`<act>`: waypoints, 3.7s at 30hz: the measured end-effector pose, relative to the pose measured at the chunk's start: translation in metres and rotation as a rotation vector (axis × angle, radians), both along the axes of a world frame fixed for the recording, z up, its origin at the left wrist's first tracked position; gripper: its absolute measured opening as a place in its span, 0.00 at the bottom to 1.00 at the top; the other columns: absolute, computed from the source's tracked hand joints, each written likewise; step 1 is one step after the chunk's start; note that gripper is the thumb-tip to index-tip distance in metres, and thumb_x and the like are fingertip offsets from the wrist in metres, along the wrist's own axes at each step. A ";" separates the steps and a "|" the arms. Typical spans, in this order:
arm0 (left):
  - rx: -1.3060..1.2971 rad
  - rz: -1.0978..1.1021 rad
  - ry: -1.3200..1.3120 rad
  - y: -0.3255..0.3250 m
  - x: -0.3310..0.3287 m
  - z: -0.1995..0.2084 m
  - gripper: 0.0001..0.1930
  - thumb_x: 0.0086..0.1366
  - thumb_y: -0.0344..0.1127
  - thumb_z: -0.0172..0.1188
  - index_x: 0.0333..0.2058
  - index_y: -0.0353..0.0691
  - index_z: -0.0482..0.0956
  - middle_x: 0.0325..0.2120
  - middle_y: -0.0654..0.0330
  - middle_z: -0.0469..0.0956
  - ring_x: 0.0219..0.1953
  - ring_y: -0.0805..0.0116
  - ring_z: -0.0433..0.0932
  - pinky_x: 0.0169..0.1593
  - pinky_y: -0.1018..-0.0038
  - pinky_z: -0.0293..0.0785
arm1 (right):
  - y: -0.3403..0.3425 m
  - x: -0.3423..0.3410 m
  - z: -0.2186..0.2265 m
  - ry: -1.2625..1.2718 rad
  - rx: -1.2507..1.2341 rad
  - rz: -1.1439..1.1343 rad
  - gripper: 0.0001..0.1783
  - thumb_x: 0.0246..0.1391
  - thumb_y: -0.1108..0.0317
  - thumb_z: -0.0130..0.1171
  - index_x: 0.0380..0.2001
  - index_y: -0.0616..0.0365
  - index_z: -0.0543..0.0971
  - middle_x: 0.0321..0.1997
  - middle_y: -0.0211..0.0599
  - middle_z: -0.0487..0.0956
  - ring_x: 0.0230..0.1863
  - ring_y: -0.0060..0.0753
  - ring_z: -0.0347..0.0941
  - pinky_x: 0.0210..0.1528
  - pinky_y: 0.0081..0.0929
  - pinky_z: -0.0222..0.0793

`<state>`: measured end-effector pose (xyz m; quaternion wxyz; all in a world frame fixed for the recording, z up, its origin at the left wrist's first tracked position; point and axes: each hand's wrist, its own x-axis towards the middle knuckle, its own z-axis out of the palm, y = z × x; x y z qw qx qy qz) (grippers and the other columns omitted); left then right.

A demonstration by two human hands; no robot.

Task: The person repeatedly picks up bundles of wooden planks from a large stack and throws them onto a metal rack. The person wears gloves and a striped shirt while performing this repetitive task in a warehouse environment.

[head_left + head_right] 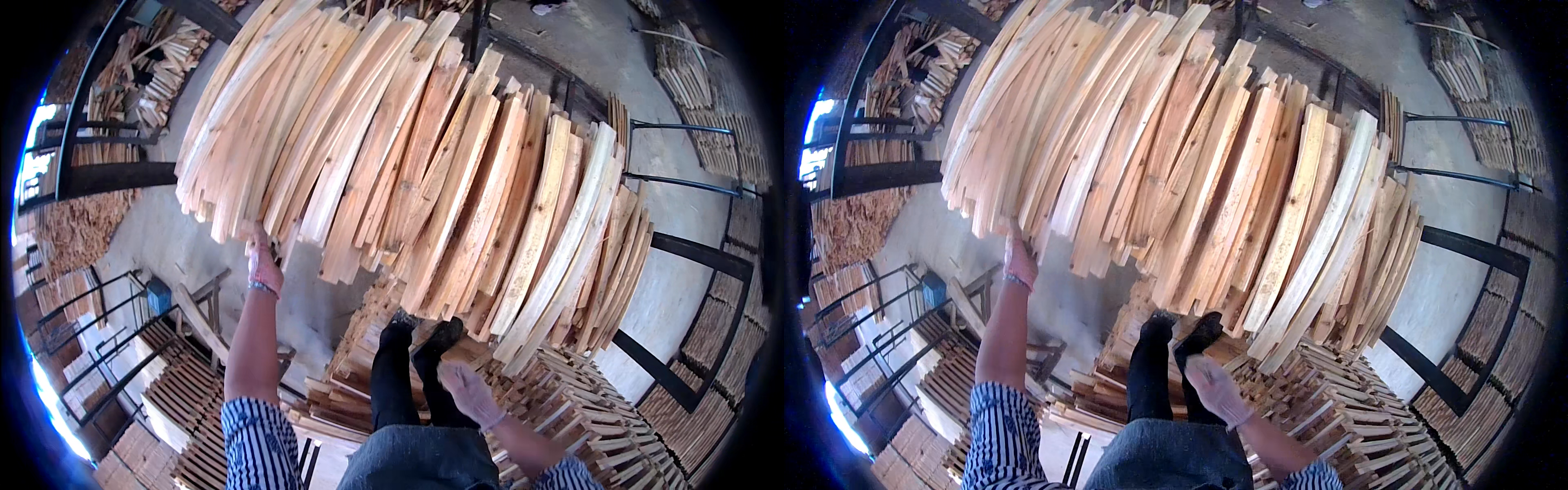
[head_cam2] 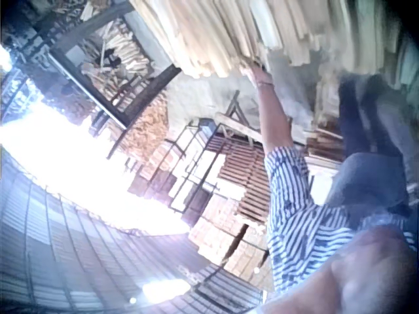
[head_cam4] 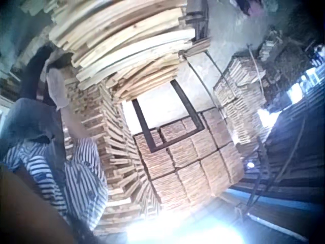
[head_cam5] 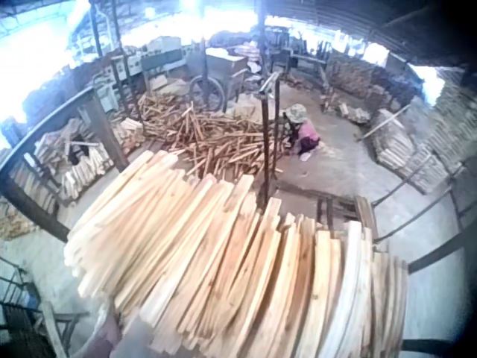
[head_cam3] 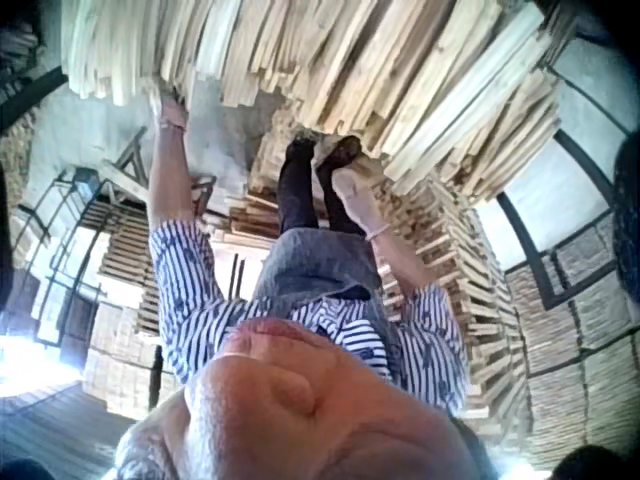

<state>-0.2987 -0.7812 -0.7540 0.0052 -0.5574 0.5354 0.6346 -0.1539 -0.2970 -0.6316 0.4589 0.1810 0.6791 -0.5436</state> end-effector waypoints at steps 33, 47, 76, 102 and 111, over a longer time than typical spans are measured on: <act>-0.097 -0.701 0.085 0.178 -0.143 0.104 0.54 0.64 0.65 0.62 0.74 0.39 0.44 0.72 0.42 0.52 0.74 0.57 0.52 0.74 0.61 0.50 | -0.108 -0.309 -0.035 -0.090 -0.375 -0.435 0.53 0.54 0.18 0.43 0.61 0.58 0.68 0.51 0.36 0.73 0.46 0.29 0.73 0.50 0.25 0.74; -0.006 -0.692 -0.004 0.244 -0.124 0.161 0.60 0.58 0.46 0.74 0.73 0.34 0.36 0.65 0.43 0.65 0.65 0.54 0.65 0.68 0.61 0.64 | -0.067 -0.290 -0.014 -0.013 -0.385 -0.234 0.58 0.53 0.38 0.66 0.73 0.64 0.52 0.74 0.59 0.60 0.74 0.42 0.56 0.74 0.36 0.51; 0.959 -0.170 -0.158 0.396 0.077 0.426 0.25 0.65 0.47 0.66 0.55 0.45 0.68 0.39 0.62 0.79 0.40 0.66 0.81 0.43 0.67 0.83 | 0.092 -0.163 0.355 -0.340 -0.098 0.136 0.46 0.59 0.40 0.63 0.68 0.62 0.65 0.62 0.42 0.75 0.60 0.29 0.73 0.64 0.27 0.69; 0.876 -0.518 -0.103 0.327 0.037 0.349 0.28 0.66 0.45 0.64 0.60 0.36 0.74 0.51 0.53 0.81 0.53 0.60 0.80 0.57 0.63 0.78 | 0.031 -0.144 0.209 -0.219 0.063 -0.190 0.54 0.51 0.35 0.68 0.70 0.61 0.62 0.65 0.51 0.73 0.63 0.45 0.73 0.66 0.40 0.68; 0.703 -0.762 0.111 0.363 0.053 0.435 0.20 0.64 0.39 0.67 0.51 0.35 0.80 0.44 0.57 0.82 0.48 0.65 0.80 0.57 0.67 0.76 | 0.086 -0.089 0.285 0.319 -0.071 -0.486 0.61 0.53 0.43 0.71 0.74 0.66 0.47 0.64 0.54 0.74 0.64 0.40 0.71 0.67 0.33 0.65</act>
